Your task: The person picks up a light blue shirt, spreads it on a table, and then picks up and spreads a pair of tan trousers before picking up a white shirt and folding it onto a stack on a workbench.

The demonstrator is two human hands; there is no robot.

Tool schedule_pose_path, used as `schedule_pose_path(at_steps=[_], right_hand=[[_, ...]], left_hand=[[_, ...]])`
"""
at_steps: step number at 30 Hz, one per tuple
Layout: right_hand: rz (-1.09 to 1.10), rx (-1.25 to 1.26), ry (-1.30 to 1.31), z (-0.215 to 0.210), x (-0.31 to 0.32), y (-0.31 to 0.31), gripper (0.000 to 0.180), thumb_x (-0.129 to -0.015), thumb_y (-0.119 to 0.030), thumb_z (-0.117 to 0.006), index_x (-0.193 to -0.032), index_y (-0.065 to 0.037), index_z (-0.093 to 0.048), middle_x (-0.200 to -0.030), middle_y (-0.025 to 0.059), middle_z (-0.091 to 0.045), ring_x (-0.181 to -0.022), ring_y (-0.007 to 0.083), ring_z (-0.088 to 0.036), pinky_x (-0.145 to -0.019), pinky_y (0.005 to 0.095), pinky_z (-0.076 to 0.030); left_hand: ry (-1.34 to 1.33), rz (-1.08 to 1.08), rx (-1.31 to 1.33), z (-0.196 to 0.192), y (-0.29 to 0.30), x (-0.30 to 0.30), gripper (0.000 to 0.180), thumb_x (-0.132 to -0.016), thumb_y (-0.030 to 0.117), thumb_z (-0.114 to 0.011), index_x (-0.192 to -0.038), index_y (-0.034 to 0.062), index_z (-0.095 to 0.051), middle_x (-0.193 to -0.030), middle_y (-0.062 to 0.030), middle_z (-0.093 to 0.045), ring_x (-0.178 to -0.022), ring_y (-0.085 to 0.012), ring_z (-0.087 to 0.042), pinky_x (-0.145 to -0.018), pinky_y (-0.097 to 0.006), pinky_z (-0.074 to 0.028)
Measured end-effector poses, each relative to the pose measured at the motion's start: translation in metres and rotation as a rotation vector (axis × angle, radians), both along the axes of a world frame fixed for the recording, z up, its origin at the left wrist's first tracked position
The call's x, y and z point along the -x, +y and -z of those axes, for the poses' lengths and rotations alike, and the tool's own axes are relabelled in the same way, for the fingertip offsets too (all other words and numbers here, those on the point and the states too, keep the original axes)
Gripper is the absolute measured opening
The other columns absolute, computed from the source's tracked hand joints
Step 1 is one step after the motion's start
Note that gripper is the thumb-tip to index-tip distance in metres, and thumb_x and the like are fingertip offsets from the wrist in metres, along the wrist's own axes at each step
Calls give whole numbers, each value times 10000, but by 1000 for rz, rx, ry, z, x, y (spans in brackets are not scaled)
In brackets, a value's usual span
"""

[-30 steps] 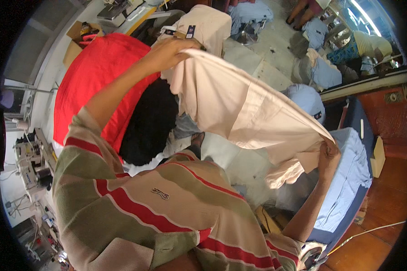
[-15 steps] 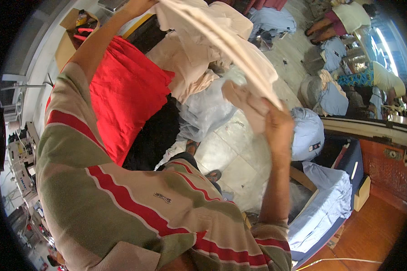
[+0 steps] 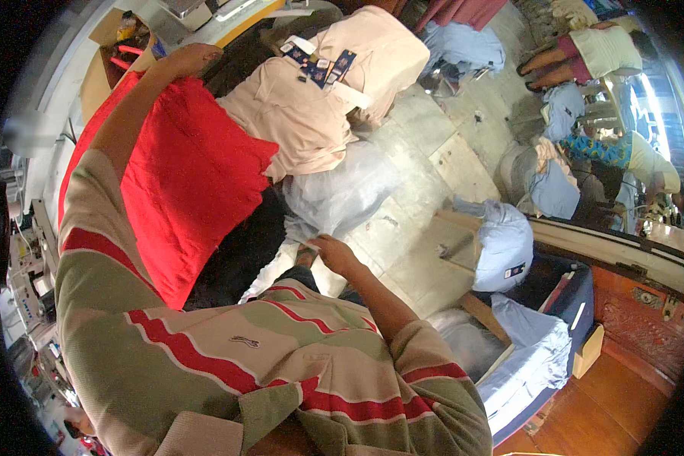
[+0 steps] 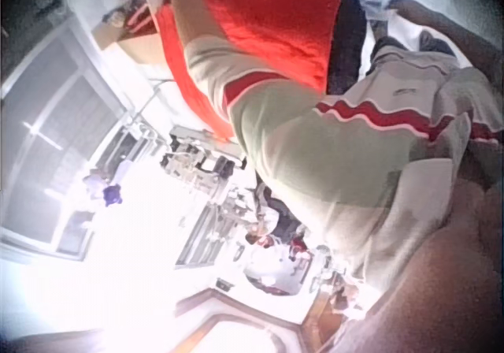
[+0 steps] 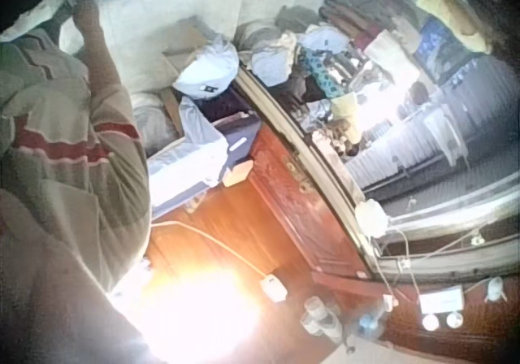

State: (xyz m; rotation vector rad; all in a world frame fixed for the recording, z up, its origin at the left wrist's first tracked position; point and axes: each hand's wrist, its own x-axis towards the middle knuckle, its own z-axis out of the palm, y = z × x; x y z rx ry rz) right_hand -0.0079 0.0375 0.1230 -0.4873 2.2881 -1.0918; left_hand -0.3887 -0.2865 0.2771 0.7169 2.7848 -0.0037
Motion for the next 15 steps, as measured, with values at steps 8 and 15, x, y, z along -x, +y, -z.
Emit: schedule_pose_path(at_steps=[8,15], right_hand=[[359,24,-288,24,-2,130,306,-712,-25,-480,-1011,-74,-526,-889,56,-563,-698,167,-546,-601,258,-429],[172,101,-545,74,51,170,335,-760,-132,-482,-1091,-90,-456,-856,28,-526,-673,117,-519,-519,227,-405]], left_hand=[[162,116,-454,-88,73,-123,321,-765,99,-446,-1085,100,-466,-1040,-117,-515,-937,-289,-493,-786,-351,-407],[-1115,-481,-1584,-52,135,-364,218,-785,89,-486,-978,-6,-518,-917,-62,-554,-886,-136,-499,-798,-245,-369]])
